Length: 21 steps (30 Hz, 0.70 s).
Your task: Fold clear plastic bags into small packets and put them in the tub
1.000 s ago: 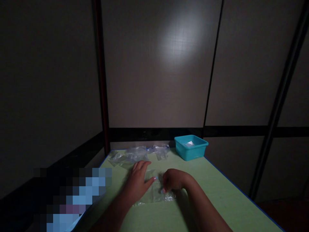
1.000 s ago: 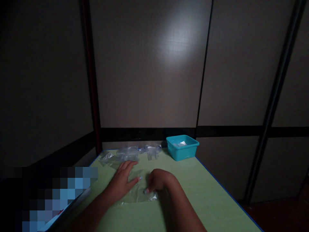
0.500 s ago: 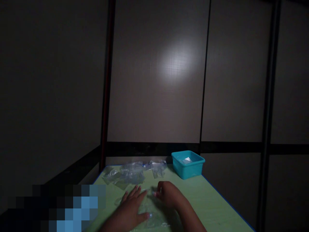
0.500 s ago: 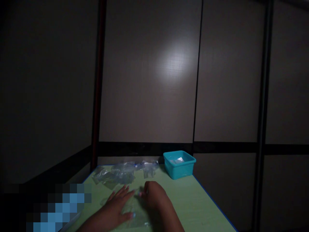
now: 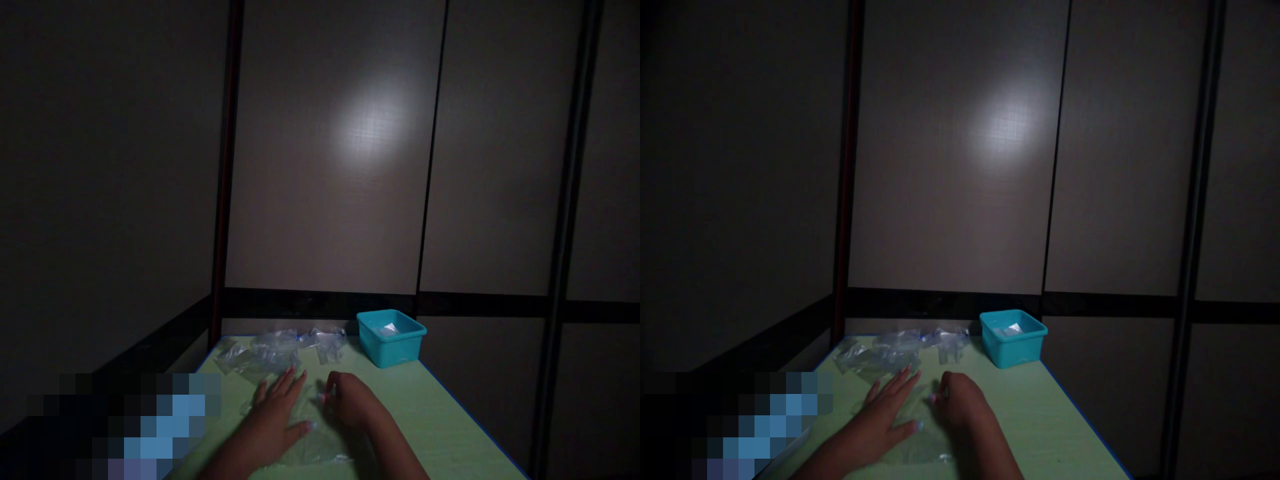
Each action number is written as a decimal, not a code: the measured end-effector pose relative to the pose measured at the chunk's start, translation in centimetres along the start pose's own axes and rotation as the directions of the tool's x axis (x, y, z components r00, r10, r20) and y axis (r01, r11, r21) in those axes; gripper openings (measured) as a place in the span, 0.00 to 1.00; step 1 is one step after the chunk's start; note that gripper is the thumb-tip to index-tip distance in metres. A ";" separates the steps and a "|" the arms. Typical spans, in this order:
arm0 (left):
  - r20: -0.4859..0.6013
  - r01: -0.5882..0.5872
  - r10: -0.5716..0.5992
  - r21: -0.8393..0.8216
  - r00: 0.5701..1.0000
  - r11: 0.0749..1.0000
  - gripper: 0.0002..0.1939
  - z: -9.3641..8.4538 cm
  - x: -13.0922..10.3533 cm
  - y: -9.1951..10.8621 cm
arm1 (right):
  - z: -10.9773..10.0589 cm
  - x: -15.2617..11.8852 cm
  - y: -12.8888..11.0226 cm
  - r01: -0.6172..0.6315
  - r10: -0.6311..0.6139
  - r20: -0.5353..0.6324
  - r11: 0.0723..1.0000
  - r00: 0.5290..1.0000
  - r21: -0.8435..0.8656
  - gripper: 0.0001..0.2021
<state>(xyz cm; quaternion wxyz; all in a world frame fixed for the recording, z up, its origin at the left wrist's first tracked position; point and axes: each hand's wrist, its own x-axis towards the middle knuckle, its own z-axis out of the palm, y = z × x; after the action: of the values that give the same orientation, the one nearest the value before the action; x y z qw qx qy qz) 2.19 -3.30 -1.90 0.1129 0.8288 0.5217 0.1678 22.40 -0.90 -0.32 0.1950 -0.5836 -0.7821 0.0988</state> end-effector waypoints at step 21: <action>0.049 0.001 -0.002 0.029 0.999 1.000 0.39 0.0 0.0 -0.5 | -0.1 0.3 -0.3 -0.009 0.008 -0.039 1.000 0.999 -0.026 0.13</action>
<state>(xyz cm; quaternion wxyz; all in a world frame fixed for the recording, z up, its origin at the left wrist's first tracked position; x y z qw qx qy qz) 1.82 -3.13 -2.11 0.1140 0.8338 0.5218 0.1397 22.12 -0.69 -0.12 0.2021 -0.5912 -0.7768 0.0782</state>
